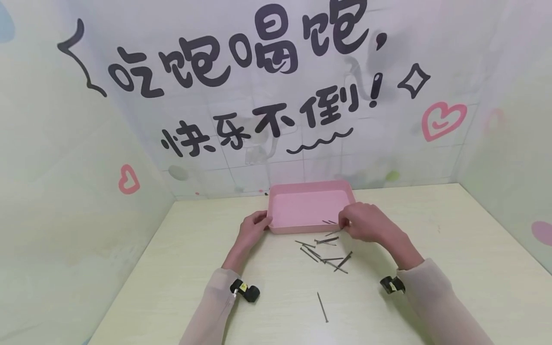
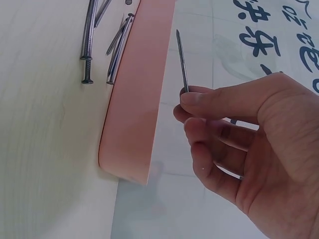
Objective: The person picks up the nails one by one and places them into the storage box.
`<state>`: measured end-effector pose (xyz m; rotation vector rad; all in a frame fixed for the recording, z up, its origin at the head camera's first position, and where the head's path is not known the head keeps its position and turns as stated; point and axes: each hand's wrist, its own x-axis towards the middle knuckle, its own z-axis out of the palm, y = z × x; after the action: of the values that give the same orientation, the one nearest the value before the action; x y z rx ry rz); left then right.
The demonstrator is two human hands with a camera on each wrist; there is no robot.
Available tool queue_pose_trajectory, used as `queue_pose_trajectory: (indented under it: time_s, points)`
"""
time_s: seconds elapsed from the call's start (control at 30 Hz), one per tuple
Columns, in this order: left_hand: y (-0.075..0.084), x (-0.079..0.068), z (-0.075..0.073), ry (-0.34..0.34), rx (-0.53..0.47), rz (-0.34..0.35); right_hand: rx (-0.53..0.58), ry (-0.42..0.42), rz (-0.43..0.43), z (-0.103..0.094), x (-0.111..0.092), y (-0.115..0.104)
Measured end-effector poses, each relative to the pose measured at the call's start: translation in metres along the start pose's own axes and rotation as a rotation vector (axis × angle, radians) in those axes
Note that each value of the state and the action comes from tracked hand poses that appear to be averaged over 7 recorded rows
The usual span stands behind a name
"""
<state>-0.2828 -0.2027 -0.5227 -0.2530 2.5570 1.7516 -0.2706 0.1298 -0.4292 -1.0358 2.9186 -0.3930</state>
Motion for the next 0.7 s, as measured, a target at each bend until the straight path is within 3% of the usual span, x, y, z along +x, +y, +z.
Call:
queue_pose_trajectory:
  time_s: [0.7]
  points:
    - [-0.0011,-0.0009,-0.0002,0.001,0.012,0.018,-0.001,0.124,0.053,-0.0025,-0.0001,0.0028]
